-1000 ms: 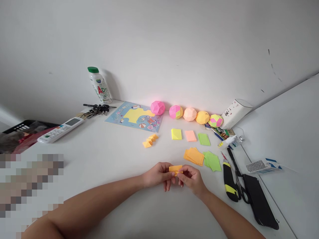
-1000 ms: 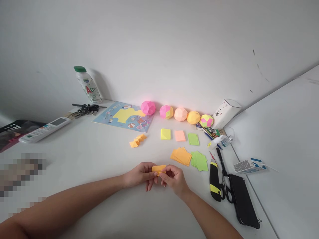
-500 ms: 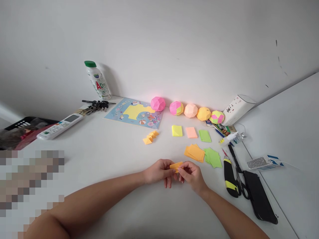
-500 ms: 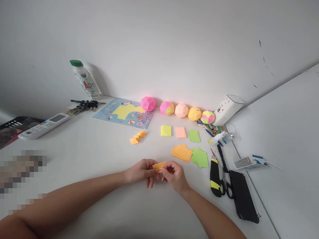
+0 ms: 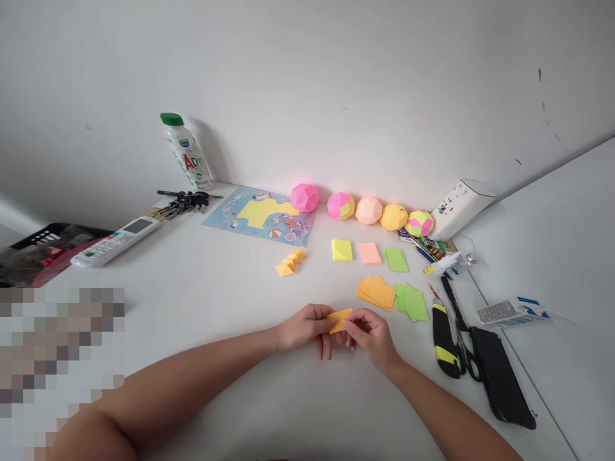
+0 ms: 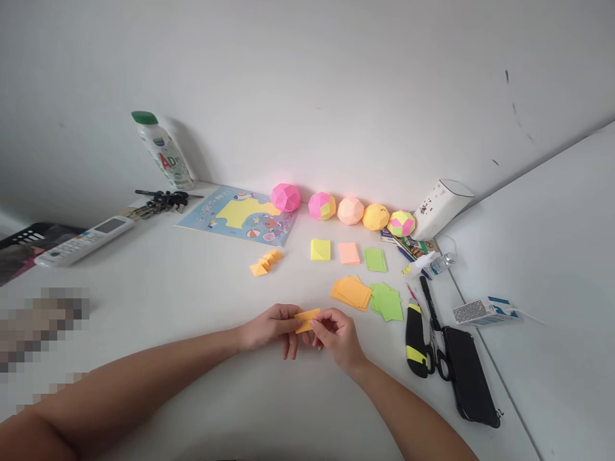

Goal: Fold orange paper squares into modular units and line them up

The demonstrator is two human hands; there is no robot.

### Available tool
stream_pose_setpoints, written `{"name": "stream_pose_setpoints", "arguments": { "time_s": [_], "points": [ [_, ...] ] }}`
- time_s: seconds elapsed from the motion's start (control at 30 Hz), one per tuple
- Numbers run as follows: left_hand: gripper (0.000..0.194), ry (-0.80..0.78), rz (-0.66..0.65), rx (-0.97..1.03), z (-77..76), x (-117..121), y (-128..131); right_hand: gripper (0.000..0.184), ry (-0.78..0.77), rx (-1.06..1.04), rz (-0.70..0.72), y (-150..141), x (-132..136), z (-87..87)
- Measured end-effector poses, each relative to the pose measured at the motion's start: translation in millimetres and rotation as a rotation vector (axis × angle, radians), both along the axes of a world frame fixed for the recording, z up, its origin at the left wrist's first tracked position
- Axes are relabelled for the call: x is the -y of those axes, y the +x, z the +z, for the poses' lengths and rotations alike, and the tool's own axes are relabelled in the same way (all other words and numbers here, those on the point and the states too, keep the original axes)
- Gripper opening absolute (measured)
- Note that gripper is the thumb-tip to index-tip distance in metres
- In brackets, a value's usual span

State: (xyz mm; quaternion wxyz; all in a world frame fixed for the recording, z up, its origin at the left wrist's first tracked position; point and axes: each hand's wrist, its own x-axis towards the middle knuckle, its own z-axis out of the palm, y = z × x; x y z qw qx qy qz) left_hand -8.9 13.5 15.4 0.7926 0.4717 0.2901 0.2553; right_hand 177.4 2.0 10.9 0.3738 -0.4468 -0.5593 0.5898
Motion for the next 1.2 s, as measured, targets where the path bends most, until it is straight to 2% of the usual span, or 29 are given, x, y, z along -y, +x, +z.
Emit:
{"name": "stream_pose_setpoints", "arguments": {
  "time_s": [0.23, 0.53, 0.87, 1.2],
  "points": [
    [0.032, 0.02, -0.002, -0.054, 0.9, 1.2, -0.1, 0.016, -0.005, 0.005, -0.007, 0.5, -0.7, -1.0],
    [0.027, 0.003, -0.003, 0.001, -1.4, 0.1, -0.4, 0.02, -0.003, 0.012, -0.014, 0.6, -1.3, -2.0],
    [0.031, 0.045, 0.029, -0.121, 4.2, 3.2, 3.3, 0.017, 0.051, 0.009, -0.001, 1.9, -0.8, -6.7],
    [0.03, 0.034, 0.028, -0.153, 1.6, 1.4, 3.3, 0.02, 0.049, 0.032, 0.006, 2.6, -0.3, -7.2]
  ]
}}
